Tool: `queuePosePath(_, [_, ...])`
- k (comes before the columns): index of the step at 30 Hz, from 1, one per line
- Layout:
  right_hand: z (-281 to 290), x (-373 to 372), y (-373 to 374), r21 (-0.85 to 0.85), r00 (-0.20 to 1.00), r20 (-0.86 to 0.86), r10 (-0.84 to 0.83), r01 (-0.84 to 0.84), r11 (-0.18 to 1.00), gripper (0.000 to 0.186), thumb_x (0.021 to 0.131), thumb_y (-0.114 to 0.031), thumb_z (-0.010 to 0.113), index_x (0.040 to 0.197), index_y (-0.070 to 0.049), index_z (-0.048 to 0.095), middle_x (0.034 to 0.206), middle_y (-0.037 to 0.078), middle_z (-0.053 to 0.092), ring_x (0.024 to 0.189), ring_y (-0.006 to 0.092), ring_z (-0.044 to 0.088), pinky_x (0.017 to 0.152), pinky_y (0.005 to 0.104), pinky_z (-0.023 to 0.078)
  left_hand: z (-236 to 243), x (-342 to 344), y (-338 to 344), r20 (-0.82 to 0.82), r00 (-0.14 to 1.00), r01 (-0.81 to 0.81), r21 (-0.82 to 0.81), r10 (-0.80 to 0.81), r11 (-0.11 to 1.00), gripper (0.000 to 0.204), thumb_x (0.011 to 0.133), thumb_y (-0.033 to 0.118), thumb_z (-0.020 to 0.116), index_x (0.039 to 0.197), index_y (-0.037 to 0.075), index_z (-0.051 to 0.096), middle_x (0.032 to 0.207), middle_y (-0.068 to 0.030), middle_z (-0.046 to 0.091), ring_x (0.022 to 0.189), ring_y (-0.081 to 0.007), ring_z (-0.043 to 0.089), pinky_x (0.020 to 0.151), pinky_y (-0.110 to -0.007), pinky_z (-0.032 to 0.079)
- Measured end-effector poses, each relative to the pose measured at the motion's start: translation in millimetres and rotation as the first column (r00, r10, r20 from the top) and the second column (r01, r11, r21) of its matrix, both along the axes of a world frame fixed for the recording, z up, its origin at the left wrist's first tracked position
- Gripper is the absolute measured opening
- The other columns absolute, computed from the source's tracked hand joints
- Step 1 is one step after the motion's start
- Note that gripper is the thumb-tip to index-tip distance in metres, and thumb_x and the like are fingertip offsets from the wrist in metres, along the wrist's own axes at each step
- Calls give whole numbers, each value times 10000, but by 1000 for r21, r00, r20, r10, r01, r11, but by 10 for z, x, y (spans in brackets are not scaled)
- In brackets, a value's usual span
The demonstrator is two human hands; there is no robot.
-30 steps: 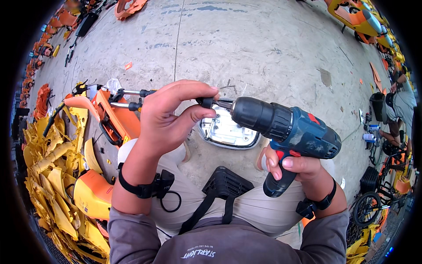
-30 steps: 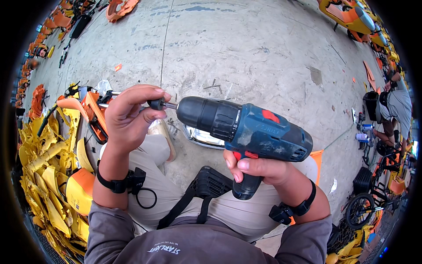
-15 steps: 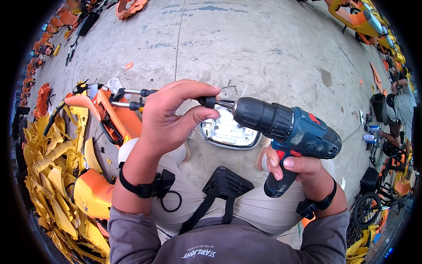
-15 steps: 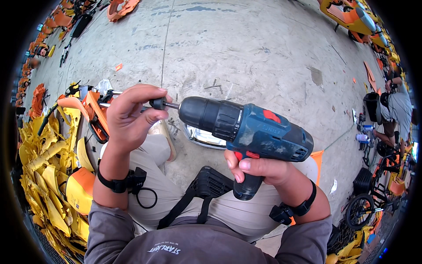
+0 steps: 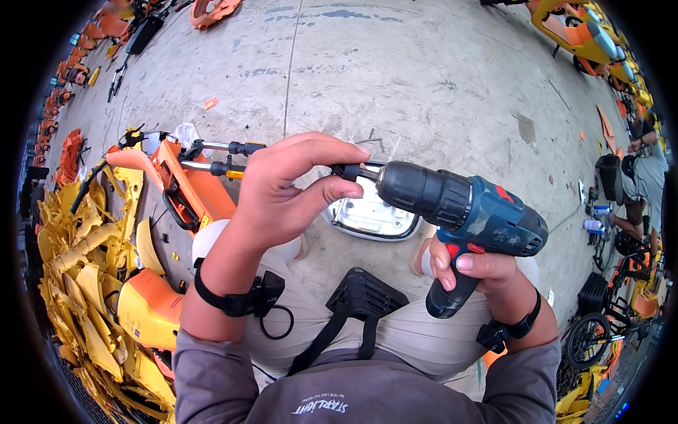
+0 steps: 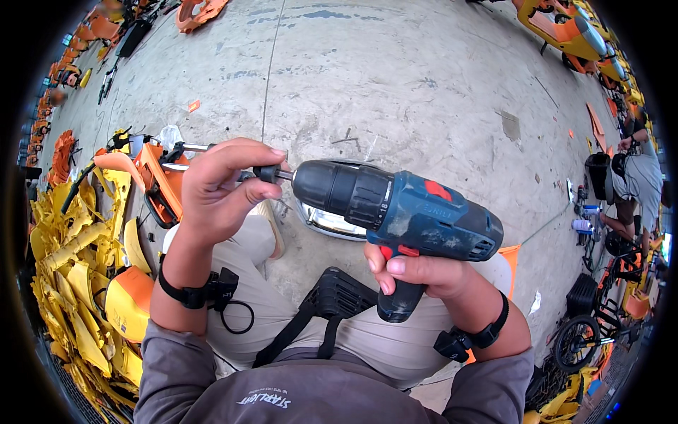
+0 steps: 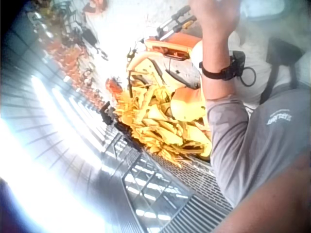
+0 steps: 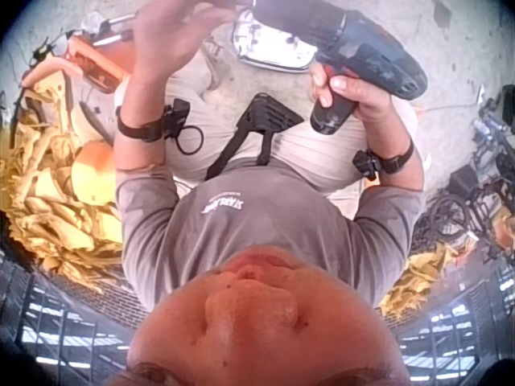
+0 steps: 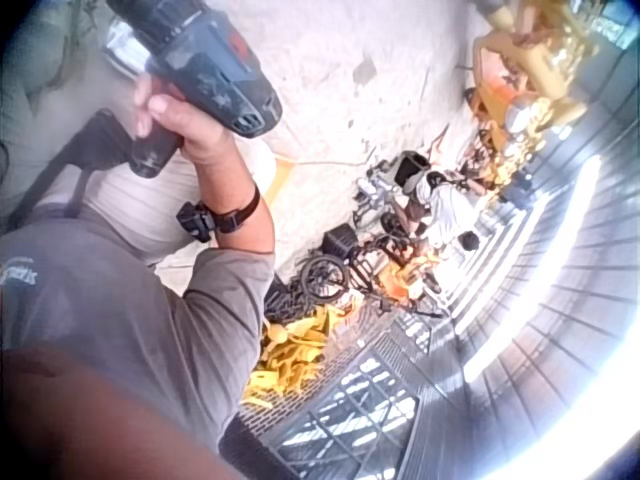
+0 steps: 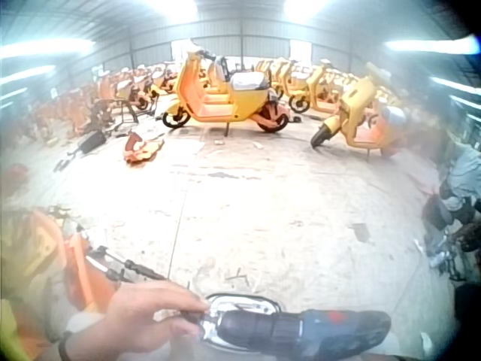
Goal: The person picks up a small black component and a screw, then inserts the screw into a power drill bit and uses it to fasten the component to a scooter part.
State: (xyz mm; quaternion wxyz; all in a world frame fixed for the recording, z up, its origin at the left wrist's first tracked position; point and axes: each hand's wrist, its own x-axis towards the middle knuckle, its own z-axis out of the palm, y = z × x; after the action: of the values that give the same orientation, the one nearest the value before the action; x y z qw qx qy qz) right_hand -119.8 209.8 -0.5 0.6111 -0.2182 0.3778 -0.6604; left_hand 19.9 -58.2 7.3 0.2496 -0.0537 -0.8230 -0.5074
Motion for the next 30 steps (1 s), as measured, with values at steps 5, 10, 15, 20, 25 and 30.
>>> queuePosePath(5, [-24, 8, 9, 7, 1000, 20, -2, 2, 1000, 325, 842, -167, 698, 1077, 33, 596, 849, 75, 622, 671, 128, 614, 629, 275, 529, 19, 9, 21, 13, 1000, -21, 10, 21, 1000, 335, 781, 57, 816, 1079, -24, 686, 967, -133, 720, 887, -218, 692, 799, -318, 530])
queuePosePath(10, [34, 12, 0, 29, 1000, 19, -5, 4, 1000, 340, 842, -165, 697, 1099, 31, 591, 852, 78, 623, 671, 127, 614, 626, 275, 530, 5, 15, 21, 16, 1000, -4, 11, 4, 1000, 334, 779, 63, 820, 1074, -24, 690, 984, -135, 716, 884, -214, 685, 798, -310, 518])
queuePosePath(15, [63, 16, -8, 29, 999, 26, -23, 22, 999, 369, 840, -163, 699, 1132, 33, 584, 855, 82, 623, 670, 128, 615, 618, 276, 532, -5, 12, 41, 18, 1000, -13, 53, 12, 999, 322, 774, 77, 823, 1065, 2, 708, 961, -121, 727, 864, -209, 692, 781, -308, 522])
queuePosePath(20, [32, -3, -6, 31, 1000, 21, 9, -10, 999, 343, 841, -167, 701, 1099, 29, 590, 851, 77, 619, 670, 128, 616, 619, 274, 530, 19, 41, 36, 63, 998, 6, 69, -11, 998, 343, 779, 75, 823, 1085, -18, 699, 980, -126, 714, 898, -206, 674, 811, -308, 508])
queuePosePath(25, [11, -4, 9, 28, 999, 23, 27, -28, 999, 319, 845, -176, 703, 1070, 23, 595, 847, 73, 616, 670, 126, 616, 620, 271, 527, 33, 44, 47, 86, 996, 11, 81, -18, 997, 328, 788, 94, 822, 1077, -12, 709, 958, -116, 719, 891, -195, 673, 814, -303, 505])
queuePosePath(30, [35, 12, 2, 43, 999, 34, 13, -15, 999, 324, 847, -179, 704, 1075, 24, 593, 849, 70, 610, 675, 125, 617, 621, 270, 527, 25, 50, 46, 91, 996, 17, 78, -24, 997, 334, 785, 94, 825, 1081, -12, 710, 957, -113, 720, 867, -180, 673, 796, -292, 510])
